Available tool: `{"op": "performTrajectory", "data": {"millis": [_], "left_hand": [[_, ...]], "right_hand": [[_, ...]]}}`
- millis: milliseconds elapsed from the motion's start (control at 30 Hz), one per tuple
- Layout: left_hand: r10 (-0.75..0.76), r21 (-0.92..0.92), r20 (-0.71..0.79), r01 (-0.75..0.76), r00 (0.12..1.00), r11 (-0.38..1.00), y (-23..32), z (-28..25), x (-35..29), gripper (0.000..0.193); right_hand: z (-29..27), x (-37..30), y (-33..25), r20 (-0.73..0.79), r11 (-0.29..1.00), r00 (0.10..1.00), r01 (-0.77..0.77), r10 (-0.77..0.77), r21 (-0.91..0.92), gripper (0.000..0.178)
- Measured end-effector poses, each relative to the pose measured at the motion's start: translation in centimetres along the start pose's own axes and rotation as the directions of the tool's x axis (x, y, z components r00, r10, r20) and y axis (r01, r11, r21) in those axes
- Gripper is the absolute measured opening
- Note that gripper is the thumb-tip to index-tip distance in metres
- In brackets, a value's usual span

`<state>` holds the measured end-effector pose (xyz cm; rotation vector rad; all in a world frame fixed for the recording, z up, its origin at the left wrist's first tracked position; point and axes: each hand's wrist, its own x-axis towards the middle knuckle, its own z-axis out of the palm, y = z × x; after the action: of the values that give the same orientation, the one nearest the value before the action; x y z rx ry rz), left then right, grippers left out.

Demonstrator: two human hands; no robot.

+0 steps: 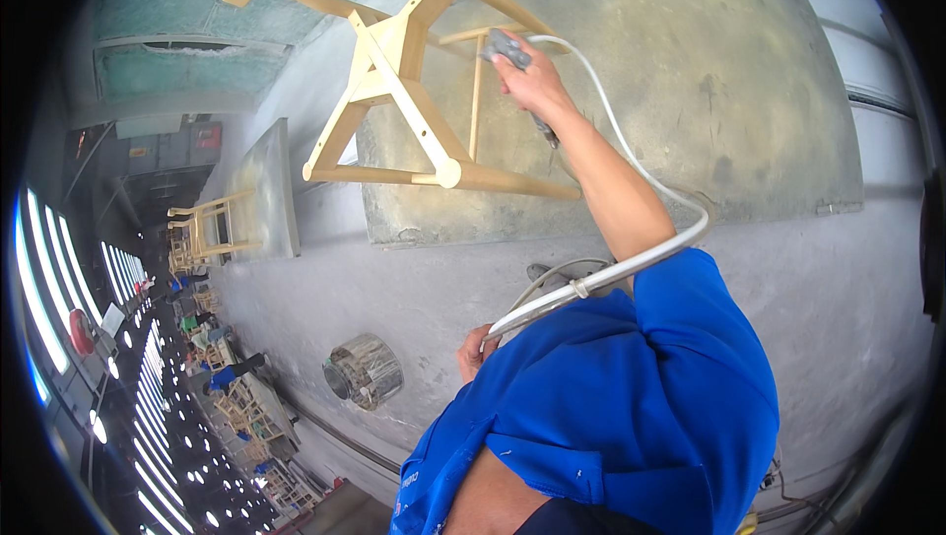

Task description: The person uses a spray gun to apply a light-colored finish to wooden chair frames in a workshop. They systematically rotate each chair to coat all sides, then move to the next unit on the conveyor.

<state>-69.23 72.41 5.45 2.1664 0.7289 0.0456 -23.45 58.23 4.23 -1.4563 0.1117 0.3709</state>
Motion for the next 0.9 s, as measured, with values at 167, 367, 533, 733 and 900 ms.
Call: {"op": "performTrajectory", "data": {"millis": [167,367,533,733,900], "left_hand": [[-0.045,0.005,0.088,0.045,0.995,0.999,0.1,-0.9,0.4,0.01],[0.05,0.106,0.184,-0.07,0.982,0.992,0.7,-2.0,0.5,0.012],[-0.181,0.111,0.158,0.164,0.971,0.98,1.2,-2.8,-0.5,0.019],[-0.018,0.196,0.234,-0.029,0.972,0.98,1.7,-3.0,0.6,0.021],[0.144,0.246,0.196,-0.191,0.97,0.95,2.0,-3.3,1.6,0.019]], "right_hand": [[-3.6,-2.3,5.4,-0.09,0.978,0.991,-0.077,0.096,0.195,0.05],[-4.9,1.0,11.2,0.112,0.541,0.993,-0.111,0.03,0.834,0.037],[-4.5,1.2,13.1,0.133,0.593,0.988,-0.157,0.084,0.79,0.043],[-4.4,-1.1,13.2,-0.165,0.882,0.96,-0.13,0.226,0.453,0.05],[-5.8,-0.3,14.8,-0.193,0.818,0.949,-0.1,0.25,0.566,0.035]]}}
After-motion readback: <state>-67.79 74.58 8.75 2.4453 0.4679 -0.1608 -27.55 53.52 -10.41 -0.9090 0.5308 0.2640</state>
